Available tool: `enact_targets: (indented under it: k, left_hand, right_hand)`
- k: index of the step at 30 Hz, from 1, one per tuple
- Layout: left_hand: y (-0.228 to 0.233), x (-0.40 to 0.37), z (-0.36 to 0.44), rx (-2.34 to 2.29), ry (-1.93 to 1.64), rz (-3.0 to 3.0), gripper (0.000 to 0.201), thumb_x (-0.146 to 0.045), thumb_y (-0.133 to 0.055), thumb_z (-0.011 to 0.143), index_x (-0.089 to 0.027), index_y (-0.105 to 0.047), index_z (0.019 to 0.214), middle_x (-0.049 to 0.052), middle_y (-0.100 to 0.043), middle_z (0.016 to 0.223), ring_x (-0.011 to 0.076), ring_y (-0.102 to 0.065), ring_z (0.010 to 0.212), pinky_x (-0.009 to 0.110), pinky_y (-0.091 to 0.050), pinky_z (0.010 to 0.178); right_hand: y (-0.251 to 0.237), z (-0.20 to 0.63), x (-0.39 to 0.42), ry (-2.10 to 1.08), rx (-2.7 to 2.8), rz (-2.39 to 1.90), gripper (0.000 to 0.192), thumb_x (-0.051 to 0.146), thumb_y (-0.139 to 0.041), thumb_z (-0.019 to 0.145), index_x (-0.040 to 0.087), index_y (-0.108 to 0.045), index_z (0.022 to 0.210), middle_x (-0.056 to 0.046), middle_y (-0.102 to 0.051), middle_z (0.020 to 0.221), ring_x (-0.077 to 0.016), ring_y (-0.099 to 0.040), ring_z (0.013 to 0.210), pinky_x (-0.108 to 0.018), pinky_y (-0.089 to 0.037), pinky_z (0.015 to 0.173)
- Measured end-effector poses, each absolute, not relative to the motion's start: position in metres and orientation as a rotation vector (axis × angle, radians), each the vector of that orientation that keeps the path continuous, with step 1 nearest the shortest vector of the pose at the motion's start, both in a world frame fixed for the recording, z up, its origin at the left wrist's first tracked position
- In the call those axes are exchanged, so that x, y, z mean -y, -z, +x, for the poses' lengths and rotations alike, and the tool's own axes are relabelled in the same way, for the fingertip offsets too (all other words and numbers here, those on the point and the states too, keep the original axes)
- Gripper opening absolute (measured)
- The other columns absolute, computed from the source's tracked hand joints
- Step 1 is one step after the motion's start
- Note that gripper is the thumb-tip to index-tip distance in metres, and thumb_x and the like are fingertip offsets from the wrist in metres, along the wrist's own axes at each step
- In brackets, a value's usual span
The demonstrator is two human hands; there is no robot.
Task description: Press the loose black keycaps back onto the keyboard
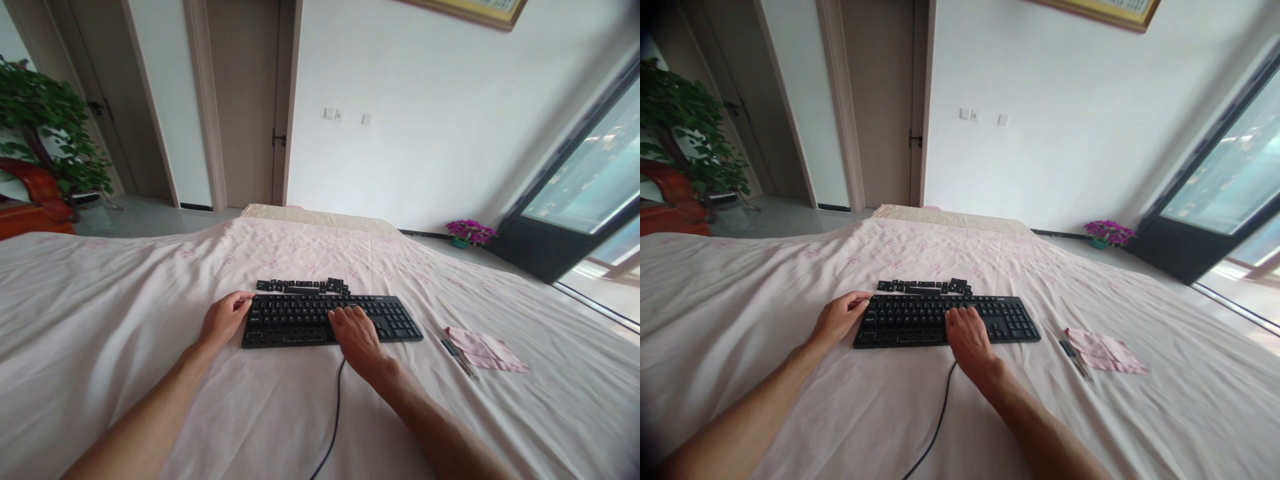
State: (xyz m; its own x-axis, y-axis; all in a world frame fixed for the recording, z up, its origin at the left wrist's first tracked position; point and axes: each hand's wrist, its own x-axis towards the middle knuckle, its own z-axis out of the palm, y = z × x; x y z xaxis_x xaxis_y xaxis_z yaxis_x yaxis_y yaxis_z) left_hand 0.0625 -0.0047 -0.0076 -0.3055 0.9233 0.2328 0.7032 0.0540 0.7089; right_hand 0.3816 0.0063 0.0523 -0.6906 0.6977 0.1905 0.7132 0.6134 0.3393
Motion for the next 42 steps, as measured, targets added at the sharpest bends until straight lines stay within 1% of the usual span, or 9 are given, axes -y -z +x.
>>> enact_targets:
  k: [5, 9, 13, 17, 20, 24, 29, 32, 42]
  left_hand:
    - [0.007, 0.005, 0.063, -2.049, -1.102, 1.642, 0.029, -0.041, -0.049, 0.084, -0.029, -0.067, 0.103, -0.003, -0.073, 0.098, 0.0161, -0.067, 0.089, 0.022, -0.048, 0.077]
    - [0.006, 0.005, 0.064, -2.04, -1.113, 1.646, 0.029, -0.04, -0.049, 0.084, -0.029, -0.067, 0.102, -0.002, -0.073, 0.099, 0.0163, -0.067, 0.089, 0.022, -0.048, 0.077]
    - [0.007, 0.005, 0.063, -2.025, -1.121, 1.649, 0.029, -0.04, -0.049, 0.083, -0.029, -0.067, 0.102, -0.002, -0.073, 0.099, 0.0165, -0.067, 0.089, 0.023, -0.048, 0.079]
    - [0.007, 0.004, 0.063, -2.019, -1.122, 1.644, 0.028, -0.04, -0.049, 0.083, -0.029, -0.067, 0.102, -0.003, -0.073, 0.098, 0.0165, -0.067, 0.09, 0.023, -0.048, 0.08]
    - [0.006, 0.005, 0.063, -2.006, -1.125, 1.642, 0.028, -0.042, -0.049, 0.084, -0.03, -0.067, 0.101, -0.003, -0.073, 0.099, 0.0167, -0.067, 0.09, 0.024, -0.048, 0.081]
    - [0.004, 0.006, 0.064, -1.995, -1.136, 1.631, 0.029, -0.042, -0.049, 0.084, -0.029, -0.067, 0.101, -0.003, -0.073, 0.1, 0.0169, -0.067, 0.091, 0.024, -0.048, 0.082]
    - [0.004, 0.005, 0.065, -2.005, -1.128, 1.618, 0.029, -0.041, -0.048, 0.084, -0.028, -0.068, 0.102, -0.002, -0.073, 0.101, 0.0178, -0.067, 0.092, 0.025, -0.049, 0.084]
    - [0.003, 0.004, 0.065, -2.01, -1.122, 1.608, 0.03, -0.041, -0.049, 0.083, -0.028, -0.068, 0.102, -0.001, -0.073, 0.102, 0.0186, -0.067, 0.093, 0.026, -0.049, 0.084]
    - [0.003, 0.005, 0.064, -1.999, -1.138, 1.612, 0.029, -0.039, -0.049, 0.083, -0.028, -0.068, 0.101, -0.002, -0.073, 0.1, 0.0174, -0.067, 0.09, 0.025, -0.049, 0.082]
  right_hand:
    - [-0.05, 0.375, -0.002, 0.663, 2.84, -1.194, 0.029, 0.0, -0.042, 0.083, 0.016, -0.063, 0.094, -0.01, -0.06, 0.089, -0.0239, -0.05, 0.082, -0.039, -0.034, 0.074]
    - [-0.05, 0.377, -0.005, 0.63, 2.859, -1.184, 0.028, 0.001, -0.044, 0.082, 0.015, -0.063, 0.097, -0.01, -0.061, 0.091, -0.023, -0.052, 0.084, -0.038, -0.035, 0.075]
    - [-0.064, 0.386, -0.017, 0.363, 2.859, -1.256, 0.029, 0.005, -0.046, 0.084, 0.021, -0.066, 0.099, -0.006, -0.063, 0.091, -0.0184, -0.056, 0.084, -0.032, -0.034, 0.076]
    - [-0.081, 0.398, -0.051, 0.143, 2.662, -1.402, 0.034, 0.019, -0.04, 0.093, 0.029, -0.069, 0.107, -0.003, -0.066, 0.096, -0.0151, -0.059, 0.088, -0.026, -0.034, 0.078]
    - [-0.086, 0.399, -0.086, 0.076, 2.474, -1.519, 0.033, 0.026, -0.041, 0.093, 0.028, -0.069, 0.11, -0.003, -0.068, 0.104, -0.0164, -0.058, 0.097, -0.023, -0.036, 0.081]
    - [-0.082, 0.388, -0.125, 0.075, 2.442, -1.61, 0.03, 0.029, -0.046, 0.09, 0.025, -0.072, 0.106, -0.004, -0.069, 0.108, -0.019, -0.055, 0.103, -0.025, -0.035, 0.086]
    - [-0.073, 0.368, -0.153, 0.113, 2.44, -1.734, 0.03, 0.024, -0.046, 0.088, 0.017, -0.075, 0.09, -0.011, -0.069, 0.105, -0.0238, -0.053, 0.103, -0.03, -0.036, 0.083]
    - [-0.068, 0.359, -0.164, 0.11, 2.444, -1.785, 0.029, 0.022, -0.046, 0.086, 0.015, -0.075, 0.089, -0.014, -0.069, 0.103, -0.0256, -0.053, 0.104, -0.031, -0.035, 0.082]
    - [-0.064, 0.347, -0.174, 0.039, 2.483, -1.835, 0.021, 0.024, -0.06, 0.077, 0.017, -0.076, 0.089, -0.012, -0.071, 0.097, -0.0243, -0.051, 0.107, -0.031, -0.033, 0.087]
